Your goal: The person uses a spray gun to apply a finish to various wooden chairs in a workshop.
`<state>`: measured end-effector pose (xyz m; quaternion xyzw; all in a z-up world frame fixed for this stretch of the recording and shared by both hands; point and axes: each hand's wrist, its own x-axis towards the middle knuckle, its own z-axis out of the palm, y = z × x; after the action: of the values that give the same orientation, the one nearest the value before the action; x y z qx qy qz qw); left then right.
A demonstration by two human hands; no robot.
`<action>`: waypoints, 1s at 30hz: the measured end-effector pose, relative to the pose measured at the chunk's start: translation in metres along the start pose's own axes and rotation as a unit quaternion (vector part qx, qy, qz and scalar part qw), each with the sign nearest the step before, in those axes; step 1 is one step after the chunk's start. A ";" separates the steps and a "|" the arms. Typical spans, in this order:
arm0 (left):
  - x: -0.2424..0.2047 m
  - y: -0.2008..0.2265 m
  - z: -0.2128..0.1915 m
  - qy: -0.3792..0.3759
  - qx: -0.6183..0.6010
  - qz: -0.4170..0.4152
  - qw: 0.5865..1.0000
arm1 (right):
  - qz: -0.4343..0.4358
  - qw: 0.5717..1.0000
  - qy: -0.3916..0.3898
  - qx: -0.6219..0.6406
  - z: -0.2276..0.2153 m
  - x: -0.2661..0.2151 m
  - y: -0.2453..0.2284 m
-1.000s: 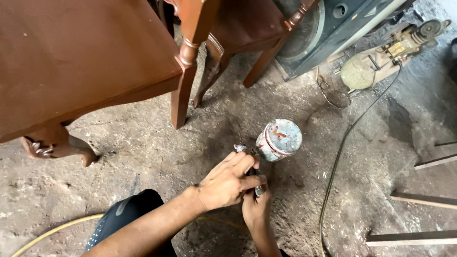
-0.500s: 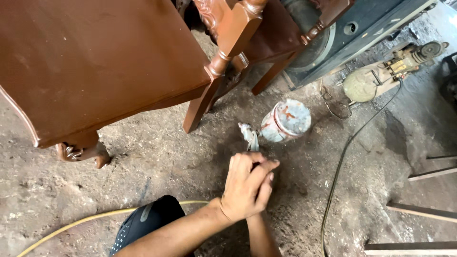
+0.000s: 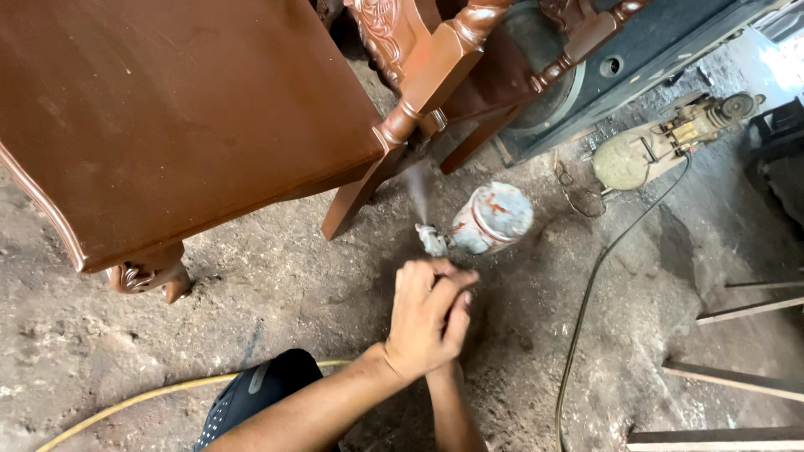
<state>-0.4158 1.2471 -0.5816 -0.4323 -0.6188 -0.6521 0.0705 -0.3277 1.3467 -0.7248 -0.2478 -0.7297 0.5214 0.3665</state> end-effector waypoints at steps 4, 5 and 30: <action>0.001 -0.011 -0.003 0.003 0.007 -0.013 1.000 | 0.020 0.995 0.018 0.100 0.000 -0.006 0.005; 0.001 -0.013 -0.003 0.000 0.012 -0.010 1.000 | 0.024 0.990 0.017 0.139 0.000 -0.006 0.009; -0.002 -0.023 0.008 -0.034 0.047 -0.007 0.998 | 0.017 0.985 0.138 -0.101 -0.018 0.038 -0.061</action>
<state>-0.4250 1.2578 -0.6009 -0.4461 -0.6539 -0.6076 0.0652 -0.3356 1.3646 -0.6533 -0.3655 -0.7170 0.4119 0.4274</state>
